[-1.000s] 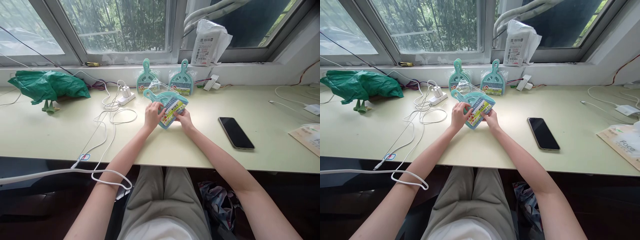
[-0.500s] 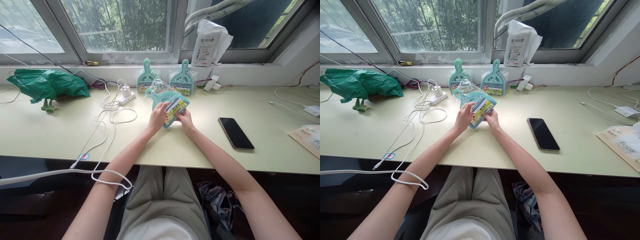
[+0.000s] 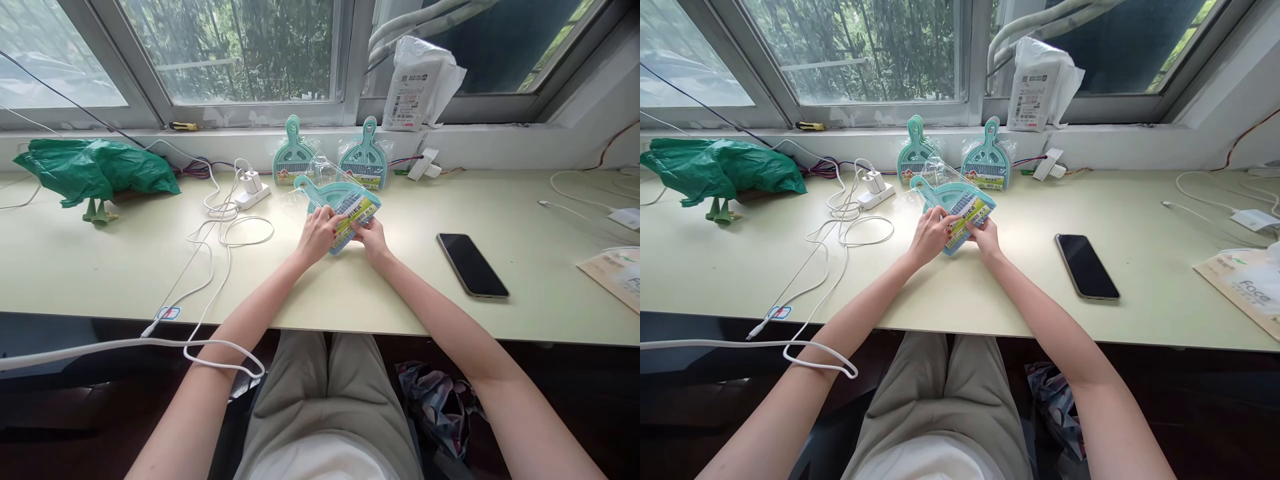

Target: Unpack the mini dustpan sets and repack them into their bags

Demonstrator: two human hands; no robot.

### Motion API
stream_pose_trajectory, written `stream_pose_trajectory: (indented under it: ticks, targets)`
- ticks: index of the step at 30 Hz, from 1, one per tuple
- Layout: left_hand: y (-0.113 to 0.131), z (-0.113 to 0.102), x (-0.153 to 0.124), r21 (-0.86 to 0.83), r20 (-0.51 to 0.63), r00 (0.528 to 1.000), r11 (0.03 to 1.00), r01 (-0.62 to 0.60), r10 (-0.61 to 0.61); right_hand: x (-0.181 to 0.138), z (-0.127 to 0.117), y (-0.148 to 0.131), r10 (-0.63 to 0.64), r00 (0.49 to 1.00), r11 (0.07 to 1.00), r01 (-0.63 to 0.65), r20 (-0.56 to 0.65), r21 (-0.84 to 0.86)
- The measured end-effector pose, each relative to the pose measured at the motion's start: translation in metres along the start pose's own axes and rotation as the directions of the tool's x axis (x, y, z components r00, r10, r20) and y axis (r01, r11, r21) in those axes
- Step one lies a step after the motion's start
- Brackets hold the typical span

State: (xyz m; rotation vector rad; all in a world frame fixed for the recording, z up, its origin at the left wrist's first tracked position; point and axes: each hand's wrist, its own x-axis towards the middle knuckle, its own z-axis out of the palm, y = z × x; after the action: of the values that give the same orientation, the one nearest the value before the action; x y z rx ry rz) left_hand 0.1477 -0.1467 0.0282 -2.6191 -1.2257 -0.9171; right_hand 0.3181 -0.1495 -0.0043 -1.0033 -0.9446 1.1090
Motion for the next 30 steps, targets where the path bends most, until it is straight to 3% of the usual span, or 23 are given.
stream_pose_trajectory:
  ticks: [8, 13, 16, 19, 20, 22, 24, 25, 27, 30]
  targets:
    - [-0.001, 0.006, -0.005, 0.035, 0.019, 0.996, 0.996, -0.088, 0.087, 0.0, -0.001, -0.001, 0.001, 0.999, 0.999, 0.001, -0.039, 0.037]
    - [-0.002, 0.006, -0.006, -0.069, 0.045, 0.995, 0.994, -0.089, 0.092, 0.001, -0.002, -0.003, -0.003, 0.998, 0.996, 0.008, -0.065, 0.088]
    - [-0.001, 0.005, -0.007, -0.19, 0.002, 0.999, 0.981, -0.032, 0.033, 0.001, -0.001, -0.005, -0.018, 0.998, 0.992, 0.025, -0.063, 0.125]
    - [0.003, -0.001, -0.007, -0.356, -0.174, 0.97, 0.929, 0.099, -0.17, 0.0, -0.001, -0.006, -0.043, 0.998, 0.987, 0.05, -0.053, 0.15]
    - [0.004, -0.003, -0.006, -0.42, -0.252, 0.929, 0.896, 0.148, -0.272, 0.0, -0.001, -0.007, -0.052, 0.997, 0.986, 0.059, -0.049, 0.156]
    - [0.004, -0.007, -0.003, -0.553, -0.366, 0.8, 0.803, 0.223, -0.475, 0.001, -0.002, -0.007, -0.065, 0.997, 0.983, 0.072, -0.042, 0.166]
    - [0.001, -0.008, 0.002, -0.7, -0.355, 0.707, 0.675, 0.232, -0.611, 0.001, -0.002, -0.007, -0.07, 0.997, 0.983, 0.075, -0.034, 0.17]
    - [-0.002, -0.007, 0.005, -0.78, -0.287, 0.702, 0.584, 0.224, -0.652, 0.001, -0.002, -0.006, -0.072, 0.997, 0.982, 0.077, -0.032, 0.171]
    - [-0.007, -0.002, 0.008, -0.913, -0.065, 0.754, 0.344, 0.219, -0.654, 0.001, -0.002, -0.006, -0.074, 0.997, 0.982, 0.078, -0.03, 0.173]
    - [-0.009, 0.01, 0.009, -0.968, 0.194, 0.85, 0.042, 0.246, -0.49, 0.0, -0.001, -0.007, -0.065, 0.997, 0.983, 0.069, -0.032, 0.169]
